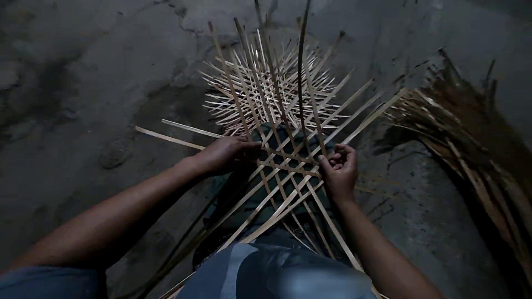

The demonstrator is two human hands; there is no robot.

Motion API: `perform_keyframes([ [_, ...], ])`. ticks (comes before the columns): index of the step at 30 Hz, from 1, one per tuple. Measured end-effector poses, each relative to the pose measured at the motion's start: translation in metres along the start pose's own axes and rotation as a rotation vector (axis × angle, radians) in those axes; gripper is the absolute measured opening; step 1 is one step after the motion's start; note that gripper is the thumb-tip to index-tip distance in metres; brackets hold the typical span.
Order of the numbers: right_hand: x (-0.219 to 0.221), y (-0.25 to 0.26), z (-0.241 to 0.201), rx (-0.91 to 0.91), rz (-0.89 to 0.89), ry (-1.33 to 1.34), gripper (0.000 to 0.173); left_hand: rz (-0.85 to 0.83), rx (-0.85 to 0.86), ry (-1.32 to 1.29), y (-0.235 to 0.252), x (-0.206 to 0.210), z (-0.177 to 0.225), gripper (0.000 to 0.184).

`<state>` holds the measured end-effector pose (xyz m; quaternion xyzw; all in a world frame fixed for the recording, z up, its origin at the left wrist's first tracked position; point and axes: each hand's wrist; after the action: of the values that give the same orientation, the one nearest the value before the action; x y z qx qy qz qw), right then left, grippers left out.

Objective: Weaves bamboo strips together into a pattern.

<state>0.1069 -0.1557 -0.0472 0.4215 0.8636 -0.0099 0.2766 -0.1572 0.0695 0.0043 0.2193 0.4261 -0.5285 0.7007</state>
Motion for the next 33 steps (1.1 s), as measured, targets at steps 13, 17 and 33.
perform_keyframes([
  [13, -0.013, 0.003, -0.005, 0.055, -0.059, -0.081, 0.053, -0.026, 0.017, -0.032, 0.007, -0.002, 0.003, 0.054],
  [17, -0.023, -0.003, -0.003, 0.019, -0.097, -0.116, 0.033, -0.024, 0.063, -0.009, 0.007, 0.002, 0.008, 0.054],
  [33, -0.033, -0.007, -0.034, -0.348, -0.194, -0.372, 0.043, -0.074, -0.044, 0.016, -0.015, 0.007, 0.034, 0.057],
])
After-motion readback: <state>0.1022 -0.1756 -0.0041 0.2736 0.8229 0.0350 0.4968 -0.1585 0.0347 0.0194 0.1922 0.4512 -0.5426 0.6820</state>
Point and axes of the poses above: each hand's wrist, its own y-axis towards the middle knuckle, its own x-axis out of the palm, z = x × y, and after that the axes turned 7 degrees about -x, right-handed
